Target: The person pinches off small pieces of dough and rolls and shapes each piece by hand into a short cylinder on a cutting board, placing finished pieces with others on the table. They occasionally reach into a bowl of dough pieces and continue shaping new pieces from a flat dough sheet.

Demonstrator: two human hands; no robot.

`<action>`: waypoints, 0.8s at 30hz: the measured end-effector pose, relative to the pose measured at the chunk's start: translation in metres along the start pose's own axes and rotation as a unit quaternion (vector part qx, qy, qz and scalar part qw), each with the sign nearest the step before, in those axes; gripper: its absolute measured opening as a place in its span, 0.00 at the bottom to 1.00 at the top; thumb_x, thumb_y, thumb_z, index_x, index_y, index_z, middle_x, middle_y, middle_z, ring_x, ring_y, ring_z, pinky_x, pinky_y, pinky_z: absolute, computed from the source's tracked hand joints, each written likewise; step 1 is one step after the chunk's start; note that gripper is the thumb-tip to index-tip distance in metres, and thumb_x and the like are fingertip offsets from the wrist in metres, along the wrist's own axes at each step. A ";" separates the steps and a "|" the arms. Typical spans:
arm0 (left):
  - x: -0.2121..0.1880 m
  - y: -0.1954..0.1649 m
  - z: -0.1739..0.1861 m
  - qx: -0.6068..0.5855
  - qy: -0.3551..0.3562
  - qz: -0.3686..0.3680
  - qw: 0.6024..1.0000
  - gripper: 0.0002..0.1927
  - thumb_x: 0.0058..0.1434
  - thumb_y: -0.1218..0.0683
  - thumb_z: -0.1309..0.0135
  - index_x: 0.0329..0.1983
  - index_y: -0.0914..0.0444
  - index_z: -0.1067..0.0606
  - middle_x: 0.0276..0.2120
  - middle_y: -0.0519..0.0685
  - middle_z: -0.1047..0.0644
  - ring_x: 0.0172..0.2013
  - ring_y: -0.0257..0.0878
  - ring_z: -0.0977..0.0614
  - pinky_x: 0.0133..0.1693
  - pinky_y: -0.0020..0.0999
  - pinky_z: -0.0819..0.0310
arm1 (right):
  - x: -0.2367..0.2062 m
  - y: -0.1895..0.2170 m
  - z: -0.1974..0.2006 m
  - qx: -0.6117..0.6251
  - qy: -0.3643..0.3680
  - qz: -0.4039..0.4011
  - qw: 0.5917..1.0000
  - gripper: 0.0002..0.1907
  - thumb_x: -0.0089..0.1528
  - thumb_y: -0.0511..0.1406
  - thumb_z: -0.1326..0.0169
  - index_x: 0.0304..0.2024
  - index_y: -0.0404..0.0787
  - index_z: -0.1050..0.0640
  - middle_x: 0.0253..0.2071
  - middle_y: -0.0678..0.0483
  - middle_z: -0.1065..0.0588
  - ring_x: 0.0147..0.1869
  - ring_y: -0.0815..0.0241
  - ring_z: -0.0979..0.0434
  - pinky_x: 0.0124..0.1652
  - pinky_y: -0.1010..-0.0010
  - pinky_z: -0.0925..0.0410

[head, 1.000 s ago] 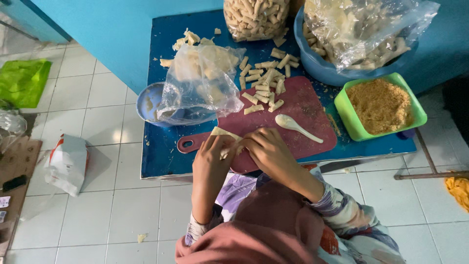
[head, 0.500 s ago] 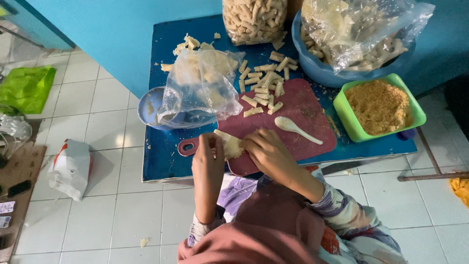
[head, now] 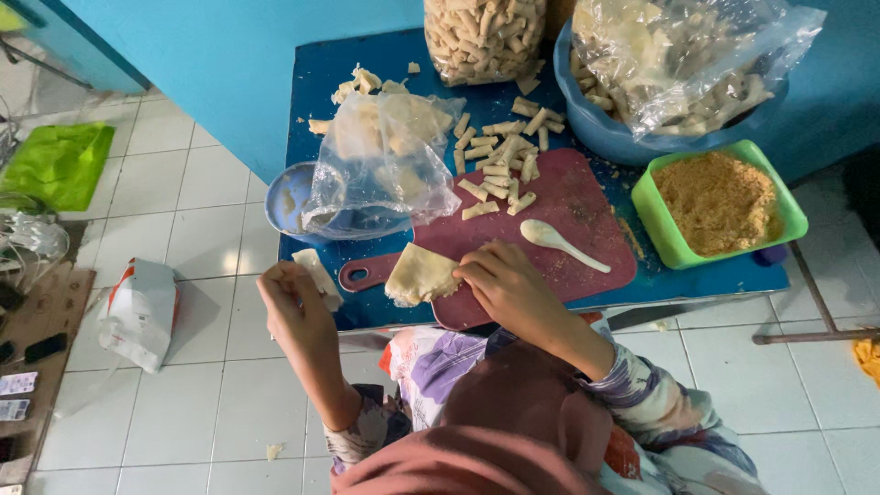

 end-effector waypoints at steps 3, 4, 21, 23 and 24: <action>-0.003 -0.013 -0.001 -0.011 0.001 -0.012 1.000 0.04 0.76 0.59 0.52 0.47 0.66 0.31 0.34 0.50 0.25 0.31 0.34 0.25 0.35 0.30 0.28 | 0.002 0.002 0.009 0.035 -0.025 -0.017 0.999 0.10 0.61 0.28 0.42 0.45 0.37 0.23 0.45 0.51 0.23 0.53 0.49 0.25 0.52 0.58 0.32; -0.004 -0.018 -0.004 -0.020 0.005 -0.019 1.000 0.04 0.77 0.59 0.52 0.47 0.66 0.31 0.35 0.50 0.25 0.32 0.35 0.24 0.36 0.31 0.28 | 0.002 0.001 0.014 0.051 -0.038 -0.026 0.998 0.09 0.62 0.28 0.43 0.46 0.37 0.23 0.44 0.51 0.23 0.53 0.49 0.24 0.52 0.58 0.32; -0.113 -0.091 -0.139 0.042 0.260 -0.243 0.934 0.07 0.69 0.56 0.44 0.45 0.63 0.28 0.34 0.52 0.23 0.36 0.48 0.18 0.34 0.40 0.23 | -0.048 -0.054 0.070 -0.083 -0.040 -0.206 0.974 0.15 0.59 0.29 0.39 0.49 0.38 0.22 0.39 0.49 0.24 0.48 0.44 0.28 0.48 0.57 0.34; -0.113 -0.090 -0.129 0.043 0.262 -0.283 0.922 0.14 0.66 0.56 0.44 0.53 0.65 0.27 0.39 0.52 0.23 0.40 0.48 0.19 0.40 0.40 0.23 | -0.048 -0.059 0.070 -0.028 -0.026 -0.221 0.974 0.14 0.59 0.29 0.39 0.47 0.38 0.22 0.38 0.51 0.23 0.46 0.46 0.27 0.48 0.57 0.35; -0.112 -0.089 -0.123 0.043 0.264 -0.303 0.915 0.19 0.64 0.55 0.44 0.57 0.66 0.27 0.41 0.52 0.23 0.43 0.48 0.20 0.43 0.41 0.23 | -0.047 -0.062 0.070 -0.001 -0.020 -0.229 0.973 0.13 0.59 0.30 0.39 0.47 0.39 0.22 0.37 0.51 0.23 0.46 0.47 0.27 0.48 0.58 0.35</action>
Point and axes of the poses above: each hand's wrist, its own x-axis towards the middle knuckle, its own z-axis out of the back of the hand, y = z × x, the point moved 3 cm from there along x, towards the middle knuckle
